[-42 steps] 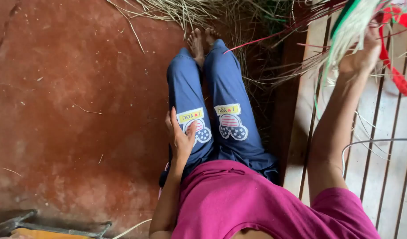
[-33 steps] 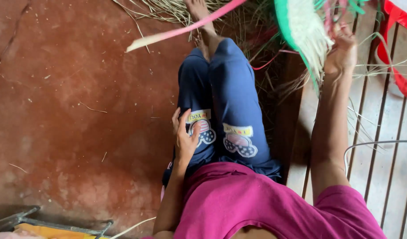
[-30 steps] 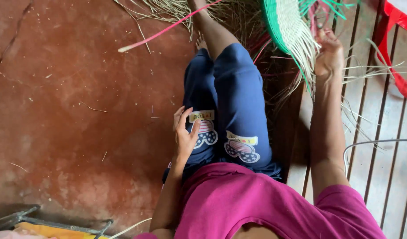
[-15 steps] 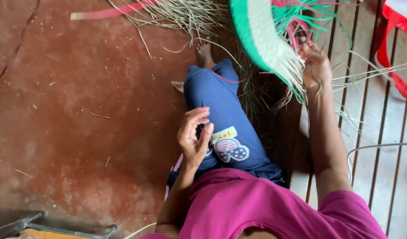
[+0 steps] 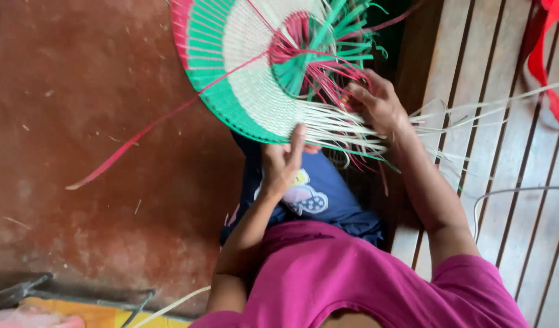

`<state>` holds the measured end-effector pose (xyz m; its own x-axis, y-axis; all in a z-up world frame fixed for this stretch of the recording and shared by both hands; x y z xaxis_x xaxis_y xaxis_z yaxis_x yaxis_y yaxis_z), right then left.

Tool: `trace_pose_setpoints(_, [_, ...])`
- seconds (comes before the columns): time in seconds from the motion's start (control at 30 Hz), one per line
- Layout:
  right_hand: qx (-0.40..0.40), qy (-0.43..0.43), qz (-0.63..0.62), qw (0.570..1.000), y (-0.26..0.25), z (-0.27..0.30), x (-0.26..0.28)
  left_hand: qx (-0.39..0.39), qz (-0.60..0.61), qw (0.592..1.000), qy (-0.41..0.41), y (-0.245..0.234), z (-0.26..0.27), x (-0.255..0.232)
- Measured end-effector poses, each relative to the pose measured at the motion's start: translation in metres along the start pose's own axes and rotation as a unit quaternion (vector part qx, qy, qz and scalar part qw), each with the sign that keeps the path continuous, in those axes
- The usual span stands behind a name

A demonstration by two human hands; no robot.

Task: Weaving a colorful circular fan using green, red, and white strands of material.

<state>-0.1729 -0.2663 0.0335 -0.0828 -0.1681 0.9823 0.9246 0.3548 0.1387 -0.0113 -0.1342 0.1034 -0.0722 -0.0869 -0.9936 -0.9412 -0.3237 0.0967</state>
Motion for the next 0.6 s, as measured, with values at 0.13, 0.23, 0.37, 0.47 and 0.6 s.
trace_pose_setpoints(0.13, [0.152, -0.012, 0.122, 0.981, 0.008, 0.01, 0.017, -0.049, -0.054, 0.995, -0.068, -0.035, 0.021, 0.032])
trace_pose_setpoints(0.23, [0.131, -0.099, 0.254, 0.953, 0.008, 0.01, 0.043, -0.043, 0.016, 0.996, -0.076, -0.043, 0.025, 0.041])
trace_pose_setpoints(0.37, [0.11, -0.215, 0.32, 0.916, 0.023, 0.027, 0.076, -0.068, 0.035, 0.994, -0.083, -0.043, 0.03, 0.036])
trace_pose_setpoints(0.47, [0.108, -0.265, 0.353, 0.891, 0.043, 0.047, 0.105, -0.078, 0.041, 0.993, -0.078, -0.044, 0.036, 0.033])
trace_pose_setpoints(0.6, [0.09, -0.311, 0.383, 0.865, 0.055, 0.067, 0.127, -0.073, 0.066, 0.994, -0.041, -0.046, 0.045, 0.023])
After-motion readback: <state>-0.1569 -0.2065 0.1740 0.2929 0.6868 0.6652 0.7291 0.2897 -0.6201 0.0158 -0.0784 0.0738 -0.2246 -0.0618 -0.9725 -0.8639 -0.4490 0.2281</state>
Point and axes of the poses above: each hand's wrist, its own z-axis away from the middle knuckle, its own y-axis out of the palm, x = y × z, the point moved 7 cm from there along -z, towards the middle knuckle, and after that the axes turned 1 degree about -y, right-handed, at the moved point
